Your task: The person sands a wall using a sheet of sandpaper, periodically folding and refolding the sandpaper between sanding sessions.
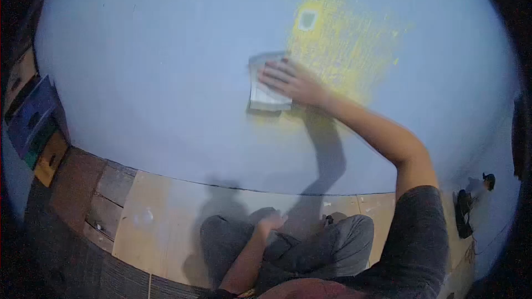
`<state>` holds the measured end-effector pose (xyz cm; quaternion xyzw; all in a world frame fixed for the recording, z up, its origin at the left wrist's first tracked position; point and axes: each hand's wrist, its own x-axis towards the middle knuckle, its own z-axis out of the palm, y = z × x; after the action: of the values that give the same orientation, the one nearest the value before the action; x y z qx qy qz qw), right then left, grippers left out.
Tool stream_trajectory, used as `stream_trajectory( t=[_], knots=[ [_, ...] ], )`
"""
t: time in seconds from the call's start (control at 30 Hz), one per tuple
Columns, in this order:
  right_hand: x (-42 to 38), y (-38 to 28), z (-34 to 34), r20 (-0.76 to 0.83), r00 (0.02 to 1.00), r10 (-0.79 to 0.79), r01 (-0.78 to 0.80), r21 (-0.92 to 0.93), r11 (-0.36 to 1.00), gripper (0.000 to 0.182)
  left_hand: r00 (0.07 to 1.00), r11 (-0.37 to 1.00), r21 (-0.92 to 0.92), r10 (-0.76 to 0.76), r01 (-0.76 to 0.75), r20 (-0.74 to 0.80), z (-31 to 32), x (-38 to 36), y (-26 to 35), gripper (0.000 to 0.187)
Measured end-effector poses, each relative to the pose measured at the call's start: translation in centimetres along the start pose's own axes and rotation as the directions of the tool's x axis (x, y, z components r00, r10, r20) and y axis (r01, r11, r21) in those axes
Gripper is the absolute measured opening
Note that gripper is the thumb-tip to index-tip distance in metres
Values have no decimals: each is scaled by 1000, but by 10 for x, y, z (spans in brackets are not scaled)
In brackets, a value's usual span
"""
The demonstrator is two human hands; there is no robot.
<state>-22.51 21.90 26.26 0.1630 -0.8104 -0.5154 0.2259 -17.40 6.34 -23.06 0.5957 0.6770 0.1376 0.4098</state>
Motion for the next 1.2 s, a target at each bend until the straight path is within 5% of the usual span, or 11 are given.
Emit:
stream_trajectory(
  t=[0.17,0.23,0.27,0.37,0.5,0.7,0.87,0.97,1.0,1.1,1.2],
  knots=[
    [35,180,-95,-238,755,611,-601,119,790,64,992,985,-165,35,-55,-122,21,34,3,67],
    [39,162,-93,-145,814,563,-567,18,824,61,997,981,-191,18,-32,-76,17,21,11,66],
    [36,157,-88,-94,838,537,-541,-25,840,59,921,973,-101,158,-206,-356,32,31,-4,64],
    [10,46,-18,14,921,389,-389,83,918,87,999,996,-83,-14,11,-38,-3,3,20,68],
    [-48,-96,9,200,977,68,-122,272,955,75,986,994,-58,81,-90,-144,4,-3,12,74],
    [-46,-108,20,125,988,-91,74,132,988,67,971,994,103,45,-21,-236,-8,-45,26,62],
    [8,58,-45,297,953,57,-22,-118,993,76,961,989,127,103,-72,-259,-8,-43,23,58],
    [21,169,-40,-119,976,183,-199,-143,969,82,994,989,145,41,-26,-100,-2,-25,19,64],
    [41,140,-123,0,935,354,-350,158,924,58,992,997,77,13,-3,-129,1,-21,17,67],
    [32,152,-62,-219,919,327,-330,20,944,75,986,994,113,17,1,-163,11,0,11,70],
    [9,20,-10,-126,881,456,-429,196,882,71,992,999,-7,43,-44,-118,-4,-24,26,72]
  ],
)
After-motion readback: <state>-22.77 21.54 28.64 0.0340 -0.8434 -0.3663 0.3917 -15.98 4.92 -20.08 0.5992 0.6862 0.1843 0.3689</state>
